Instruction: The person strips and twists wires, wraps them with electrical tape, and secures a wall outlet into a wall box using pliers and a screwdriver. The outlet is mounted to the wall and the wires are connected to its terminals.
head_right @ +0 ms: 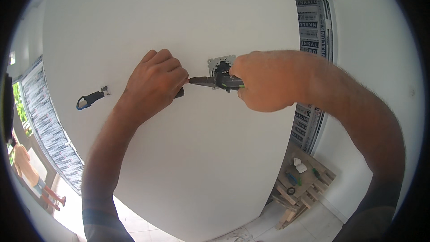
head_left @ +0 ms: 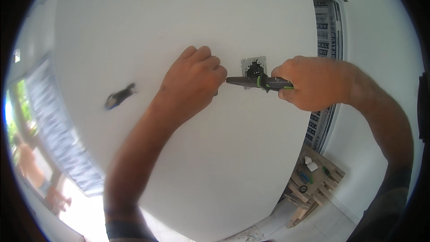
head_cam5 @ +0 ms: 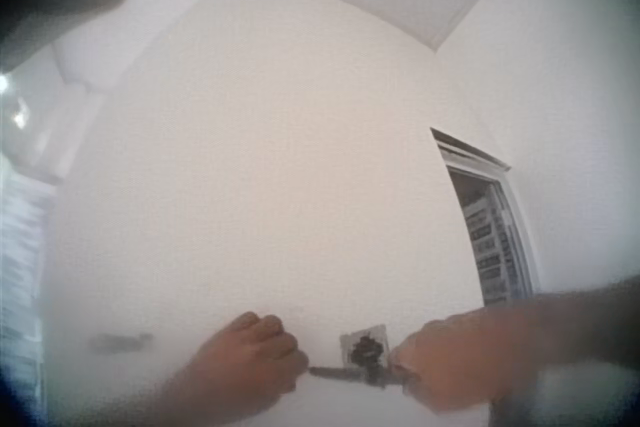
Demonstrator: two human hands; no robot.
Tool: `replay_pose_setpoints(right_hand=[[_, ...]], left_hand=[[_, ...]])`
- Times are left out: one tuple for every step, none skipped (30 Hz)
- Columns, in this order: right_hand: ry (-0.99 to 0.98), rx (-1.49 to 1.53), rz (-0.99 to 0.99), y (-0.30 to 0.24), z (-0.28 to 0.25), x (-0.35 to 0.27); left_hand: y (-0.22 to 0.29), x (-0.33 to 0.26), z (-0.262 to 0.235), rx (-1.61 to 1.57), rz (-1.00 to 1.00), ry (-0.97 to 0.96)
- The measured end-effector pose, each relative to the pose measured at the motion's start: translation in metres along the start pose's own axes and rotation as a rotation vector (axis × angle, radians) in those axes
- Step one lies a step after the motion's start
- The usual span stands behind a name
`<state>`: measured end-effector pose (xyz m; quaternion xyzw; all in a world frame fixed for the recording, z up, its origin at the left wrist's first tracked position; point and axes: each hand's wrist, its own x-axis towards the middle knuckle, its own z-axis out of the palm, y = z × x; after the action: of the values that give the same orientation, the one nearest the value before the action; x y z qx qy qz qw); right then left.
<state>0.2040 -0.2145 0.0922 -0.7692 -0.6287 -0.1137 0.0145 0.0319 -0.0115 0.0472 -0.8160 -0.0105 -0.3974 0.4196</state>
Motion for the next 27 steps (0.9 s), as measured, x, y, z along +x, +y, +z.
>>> replay_pose_setpoints(right_hand=[[-0.044,0.046,0.058,-0.004,-0.005,-0.002],[-0.089,0.091,0.117,-0.006,-0.008,-0.003],[-0.065,0.221,0.067,-0.002,-0.003,-0.003],[-0.043,0.35,0.022,0.01,0.011,-0.001],[-0.021,0.482,-0.029,0.022,0.026,0.003],[-0.025,0.634,-0.039,0.032,0.041,0.002],[-0.03,0.791,-0.06,0.041,0.058,0.003],[-0.03,0.945,-0.075,0.045,0.068,0.001],[-0.024,0.996,-0.061,0.045,0.074,0.0],[-0.018,1.047,-0.048,0.045,0.078,-0.001],[-0.013,1.097,-0.036,0.045,0.083,-0.002],[0.026,1.133,-0.019,0.041,0.089,-0.003],[0.033,1.071,-0.01,0.037,0.088,-0.002],[0.039,1.01,-0.003,0.032,0.085,-0.002],[0.043,0.949,0.004,0.03,0.084,-0.002],[0.024,0.983,-0.031,0.032,0.085,0.001],[0.004,1.018,-0.068,0.034,0.088,0.005],[-0.016,1.045,-0.102,0.035,0.087,0.008],[-0.025,1.028,-0.094,0.036,0.086,0.008],[-0.033,1.011,-0.086,0.035,0.084,0.007],[-0.043,0.993,-0.084,0.034,0.082,0.007],[-0.048,0.973,-0.08,0.033,0.08,0.008],[-0.053,0.952,-0.077,0.032,0.077,0.008],[-0.055,0.932,-0.069,0.032,0.076,0.008],[-0.048,0.937,-0.069,0.033,0.078,0.009],[-0.041,0.942,-0.068,0.035,0.081,0.012],[-0.033,0.947,-0.069,0.036,0.083,0.013]], left_hand=[[0.0,-0.001,0.001,-0.042,-0.031,0.014],[0.0,-0.003,0.003,-0.086,-0.062,0.03],[-0.001,-0.005,0.003,-0.126,-0.093,0.049],[0.001,-0.005,0.004,-0.136,-0.109,0.073],[0.002,-0.006,0.005,-0.143,-0.125,0.092],[0.004,-0.005,0.007,-0.157,-0.138,0.12],[0.005,-0.006,0.007,-0.159,-0.151,0.135],[0.005,-0.006,0.008,-0.166,-0.161,0.157],[0.006,-0.006,0.01,-0.171,-0.172,0.171],[0.006,-0.006,0.011,-0.19,-0.178,0.191],[0.005,-0.006,0.012,-0.207,-0.185,0.21],[0.006,-0.006,0.014,-0.232,-0.191,0.228],[0.007,-0.006,0.015,-0.233,-0.191,0.229],[0.007,-0.006,0.015,-0.232,-0.192,0.229],[0.006,-0.007,0.015,-0.231,-0.193,0.227],[0.005,-0.008,0.014,-0.237,-0.181,0.219],[0.004,-0.009,0.014,-0.242,-0.169,0.209],[0.004,-0.009,0.014,-0.249,-0.161,0.206],[0.004,-0.009,0.013,-0.25,-0.147,0.2],[0.004,-0.008,0.012,-0.249,-0.133,0.194],[0.004,-0.009,0.009,-0.245,-0.121,0.187],[0.004,-0.01,0.008,-0.235,-0.112,0.177],[0.004,-0.011,0.006,-0.225,-0.102,0.167],[0.004,-0.01,0.005,-0.217,-0.09,0.16],[0.005,-0.01,0.005,-0.208,-0.086,0.163],[0.005,-0.01,0.006,-0.199,-0.082,0.166],[0.005,-0.009,0.006,-0.189,-0.078,0.169]])
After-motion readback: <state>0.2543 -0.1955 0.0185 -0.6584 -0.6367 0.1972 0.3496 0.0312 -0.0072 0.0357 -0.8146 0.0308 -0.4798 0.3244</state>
